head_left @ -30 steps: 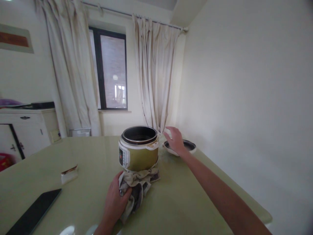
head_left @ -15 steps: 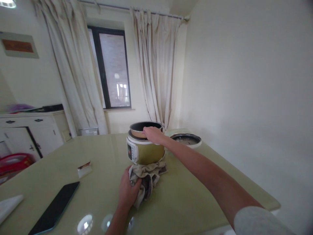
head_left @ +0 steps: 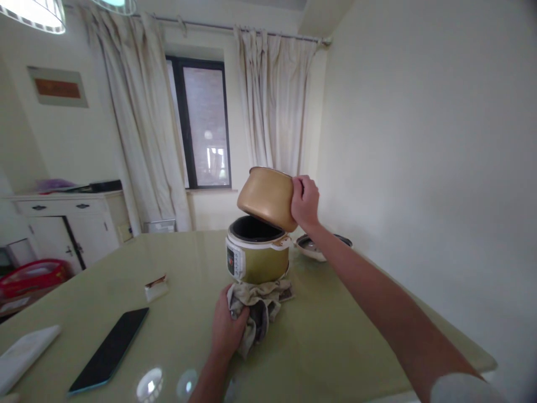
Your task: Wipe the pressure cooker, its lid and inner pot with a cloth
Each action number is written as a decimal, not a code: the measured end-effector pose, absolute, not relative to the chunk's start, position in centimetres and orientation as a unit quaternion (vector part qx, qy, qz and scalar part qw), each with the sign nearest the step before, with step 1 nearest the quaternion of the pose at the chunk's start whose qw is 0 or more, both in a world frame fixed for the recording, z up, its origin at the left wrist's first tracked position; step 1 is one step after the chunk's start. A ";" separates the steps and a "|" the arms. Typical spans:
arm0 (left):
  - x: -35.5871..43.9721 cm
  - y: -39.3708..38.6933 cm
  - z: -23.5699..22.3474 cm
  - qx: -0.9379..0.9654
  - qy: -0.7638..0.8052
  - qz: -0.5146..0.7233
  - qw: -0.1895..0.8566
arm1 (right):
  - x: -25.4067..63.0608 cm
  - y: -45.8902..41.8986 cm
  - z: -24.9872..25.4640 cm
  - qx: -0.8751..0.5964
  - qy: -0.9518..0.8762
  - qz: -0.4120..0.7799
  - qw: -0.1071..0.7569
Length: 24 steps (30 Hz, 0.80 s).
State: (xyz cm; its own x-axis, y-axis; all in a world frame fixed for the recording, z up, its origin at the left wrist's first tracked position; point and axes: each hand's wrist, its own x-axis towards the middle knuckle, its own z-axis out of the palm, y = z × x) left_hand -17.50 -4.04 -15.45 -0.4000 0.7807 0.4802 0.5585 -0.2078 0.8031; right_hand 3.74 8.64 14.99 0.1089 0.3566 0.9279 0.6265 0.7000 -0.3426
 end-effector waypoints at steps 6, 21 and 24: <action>-17.2 -4.5 -14.5 0.559 0.597 0.558 0.142 | 13.7 0.0 10.8 -0.285 -0.660 -0.109 0.687; -17.1 -5.1 -5.7 0.433 0.548 0.643 0.313 | 20.2 -6.2 -5.6 -0.258 -0.754 -0.290 0.530; -16.9 -5.3 -1.5 0.410 0.508 0.669 0.354 | 18.9 -6.0 -7.4 -0.247 -0.766 -0.297 0.514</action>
State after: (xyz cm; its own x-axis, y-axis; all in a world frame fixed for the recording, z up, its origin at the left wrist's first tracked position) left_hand -16.92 -5.26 -1.53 -0.4126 0.8911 0.1887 -0.0578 -0.2324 0.9709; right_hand 18.94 -6.00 -7.37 -0.3497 0.0727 0.9340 0.6830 0.7022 0.2011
